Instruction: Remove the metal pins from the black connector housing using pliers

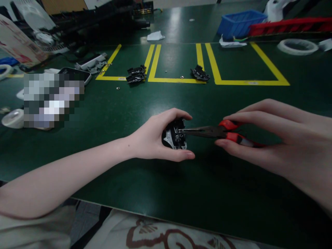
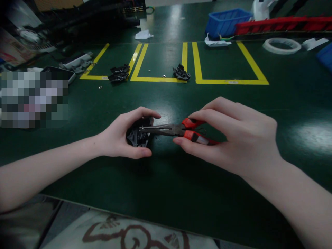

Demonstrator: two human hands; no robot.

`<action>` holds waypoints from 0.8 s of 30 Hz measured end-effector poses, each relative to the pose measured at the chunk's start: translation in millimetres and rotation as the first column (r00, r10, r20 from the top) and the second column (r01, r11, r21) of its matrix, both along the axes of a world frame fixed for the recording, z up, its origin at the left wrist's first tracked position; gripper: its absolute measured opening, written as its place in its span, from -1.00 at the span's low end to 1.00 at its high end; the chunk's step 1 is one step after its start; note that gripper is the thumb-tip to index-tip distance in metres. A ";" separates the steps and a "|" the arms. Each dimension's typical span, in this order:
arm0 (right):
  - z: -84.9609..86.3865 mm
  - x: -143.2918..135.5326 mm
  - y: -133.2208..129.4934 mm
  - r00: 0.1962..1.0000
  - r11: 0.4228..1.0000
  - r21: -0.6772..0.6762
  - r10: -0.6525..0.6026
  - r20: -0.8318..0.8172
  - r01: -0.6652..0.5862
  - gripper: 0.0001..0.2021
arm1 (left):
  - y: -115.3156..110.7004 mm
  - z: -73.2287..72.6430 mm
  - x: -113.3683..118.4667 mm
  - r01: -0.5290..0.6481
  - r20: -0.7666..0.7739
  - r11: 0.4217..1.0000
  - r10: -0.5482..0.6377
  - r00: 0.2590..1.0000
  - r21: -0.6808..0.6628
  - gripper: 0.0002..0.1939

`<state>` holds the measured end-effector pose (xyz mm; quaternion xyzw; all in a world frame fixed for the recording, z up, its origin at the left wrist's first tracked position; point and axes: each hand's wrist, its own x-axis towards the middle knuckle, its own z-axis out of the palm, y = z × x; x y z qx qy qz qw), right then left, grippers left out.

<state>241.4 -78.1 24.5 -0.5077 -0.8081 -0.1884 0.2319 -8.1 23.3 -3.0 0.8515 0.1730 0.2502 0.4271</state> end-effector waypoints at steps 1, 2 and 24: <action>0.1 -0.2 0.0 1.000 1.000 0.002 0.001 -0.002 -0.001 -0.74 | 0.0 -0.5 0.0 0.003 0.000 1.000 -0.003 1.000 0.012 -0.30; 0.2 -0.4 0.1 1.000 1.000 0.006 0.010 -0.002 -0.010 -0.73 | 0.0 -0.9 -0.2 0.004 0.001 1.000 -0.004 1.000 0.024 -0.31; 6.2 -2.2 -1.0 0.997 0.995 -0.074 0.062 -0.054 -0.066 -0.70 | -0.8 -1.4 -2.9 -0.062 0.119 0.965 0.033 0.992 0.254 -0.23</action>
